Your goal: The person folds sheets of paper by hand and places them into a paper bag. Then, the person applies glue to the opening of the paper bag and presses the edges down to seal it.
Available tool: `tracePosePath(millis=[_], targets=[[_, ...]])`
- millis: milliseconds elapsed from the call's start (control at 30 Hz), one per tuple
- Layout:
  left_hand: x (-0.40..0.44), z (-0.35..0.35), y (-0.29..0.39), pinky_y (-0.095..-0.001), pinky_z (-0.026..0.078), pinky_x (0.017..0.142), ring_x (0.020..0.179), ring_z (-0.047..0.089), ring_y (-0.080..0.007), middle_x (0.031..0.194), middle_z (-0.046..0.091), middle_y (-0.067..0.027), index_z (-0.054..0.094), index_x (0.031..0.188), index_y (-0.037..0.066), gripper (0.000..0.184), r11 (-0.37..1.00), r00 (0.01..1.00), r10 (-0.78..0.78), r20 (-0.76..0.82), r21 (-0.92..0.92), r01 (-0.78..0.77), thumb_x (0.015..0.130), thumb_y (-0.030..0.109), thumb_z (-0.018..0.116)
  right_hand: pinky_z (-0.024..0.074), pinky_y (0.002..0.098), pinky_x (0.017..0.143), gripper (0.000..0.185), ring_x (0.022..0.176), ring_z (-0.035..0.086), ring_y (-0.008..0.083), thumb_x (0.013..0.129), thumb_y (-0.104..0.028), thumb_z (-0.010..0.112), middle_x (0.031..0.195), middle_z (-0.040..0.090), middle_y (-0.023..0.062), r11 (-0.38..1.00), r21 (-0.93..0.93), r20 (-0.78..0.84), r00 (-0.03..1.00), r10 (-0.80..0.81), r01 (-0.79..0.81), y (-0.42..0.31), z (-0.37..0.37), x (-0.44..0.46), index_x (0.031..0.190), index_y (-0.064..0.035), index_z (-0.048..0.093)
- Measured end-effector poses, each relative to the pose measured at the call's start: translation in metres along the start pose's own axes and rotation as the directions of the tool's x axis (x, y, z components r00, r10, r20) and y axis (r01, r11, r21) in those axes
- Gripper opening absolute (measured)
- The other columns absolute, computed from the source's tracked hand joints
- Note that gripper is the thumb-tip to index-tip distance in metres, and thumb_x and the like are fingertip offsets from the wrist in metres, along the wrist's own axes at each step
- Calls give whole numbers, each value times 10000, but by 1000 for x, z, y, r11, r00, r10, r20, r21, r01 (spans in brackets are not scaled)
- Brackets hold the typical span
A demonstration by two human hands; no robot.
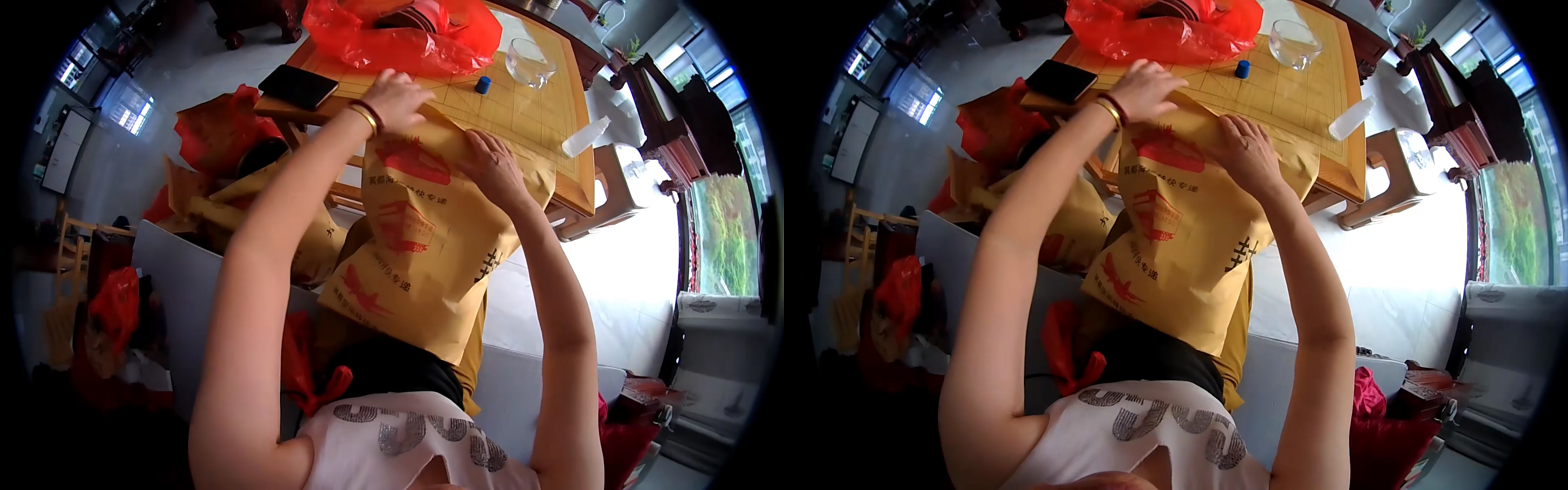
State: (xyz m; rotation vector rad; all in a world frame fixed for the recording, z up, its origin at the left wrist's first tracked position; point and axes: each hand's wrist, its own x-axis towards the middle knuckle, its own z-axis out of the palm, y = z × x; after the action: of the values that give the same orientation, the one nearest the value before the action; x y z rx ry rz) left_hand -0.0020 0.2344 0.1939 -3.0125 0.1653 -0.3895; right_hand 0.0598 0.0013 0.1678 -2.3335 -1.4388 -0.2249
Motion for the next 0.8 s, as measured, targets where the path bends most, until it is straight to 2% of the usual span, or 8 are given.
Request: tracePosePath(millis=[33, 100, 200, 300, 400, 600, 700, 800], targets=[[-4, -1, -13, -389, 298, 947, 1007, 496, -225, 965, 609, -18, 555, 1127, 150, 387, 998, 1000, -27, -9, -49, 26, 780, 317, 594, 308, 376, 981, 563, 1169, 416, 267, 769, -329, 610, 1244, 471, 125, 1000, -4, -6, 1000, 2, -2, 2, 1, 0, 1215, -29, 444], [-7, -6, -31, -379, 304, 938, 1001, 488, -220, 936, 607, -9, 567, 1090, 166, 332, 992, 984, -89, 155, -78, 102, 786, 298, 583, 298, 390, 984, 563, 1158, 415, 275, 768, -309, 613, 1234, 472, 111, 1000, -8, -1, 1000, 22, -22, 3, 4, 1, 1231, -44, 434], [-13, -4, -35, -367, 316, 919, 983, 480, -214, 886, 583, -5, 564, 985, 149, 240, 986, 991, -86, 104, -131, 100, 770, 254, 584, 295, 397, 982, 565, 1152, 413, 277, 760, -299, 620, 1219, 476, 101, 999, -11, -10, 999, 50, -50, 0, 5, 3, 1235, -57, 434], [-16, 3, -32, -351, 324, 904, 958, 476, -208, 850, 548, -6, 527, 886, 123, 173, 995, 998, -16, -56, -101, 10, 745, 204, 587, 296, 398, 980, 572, 1149, 413, 275, 749, -298, 629, 1211, 476, 95, 998, -11, -12, 998, 62, -63, 2, 7, 5, 1234, -64, 437], [-22, 4, -33, -337, 342, 879, 933, 478, -201, 839, 524, -9, 496, 846, 116, 154, 994, 997, 10, -74, -104, -18, 728, 156, 587, 297, 395, 978, 569, 1144, 416, 269, 746, -300, 631, 1208, 476, 92, 998, -30, -6, 998, 59, -59, 2, 7, 7, 1231, -69, 443], [-42, 8, -39, -335, 355, 923, 910, 487, -178, 834, 527, -3, 533, 821, 122, 69, 957, 940, 238, -245, 225, -184, 753, 130, 523, 295, 390, 976, 519, 1130, 414, 252, 754, -303, 617, 1182, 478, 71, 995, -98, -22, 1000, 2, -4, 0, 6, 3, 1203, -85, 473], [-52, 13, -34, -350, 335, 968, 908, 487, -179, 844, 531, -2, 551, 802, 115, 73, 943, 912, 267, -312, 280, -181, 754, 131, 498, 291, 391, 977, 506, 1132, 407, 250, 752, -300, 615, 1178, 472, 65, 993, -113, -38, 999, -32, 28, 0, 7, -1, 1191, -88, 480], [-55, 7, -24, -400, 308, 993, 990, 488, -192, 896, 551, -29, 582, 850, 96, 126, 930, 973, 160, -166, 357, -92, 761, 135, 503, 285, 395, 980, 519, 1142, 396, 252, 746, -296, 619, 1189, 460, 65, 992, -122, -45, 998, -39, 33, -3, 7, -2, 1197, -87, 470]])
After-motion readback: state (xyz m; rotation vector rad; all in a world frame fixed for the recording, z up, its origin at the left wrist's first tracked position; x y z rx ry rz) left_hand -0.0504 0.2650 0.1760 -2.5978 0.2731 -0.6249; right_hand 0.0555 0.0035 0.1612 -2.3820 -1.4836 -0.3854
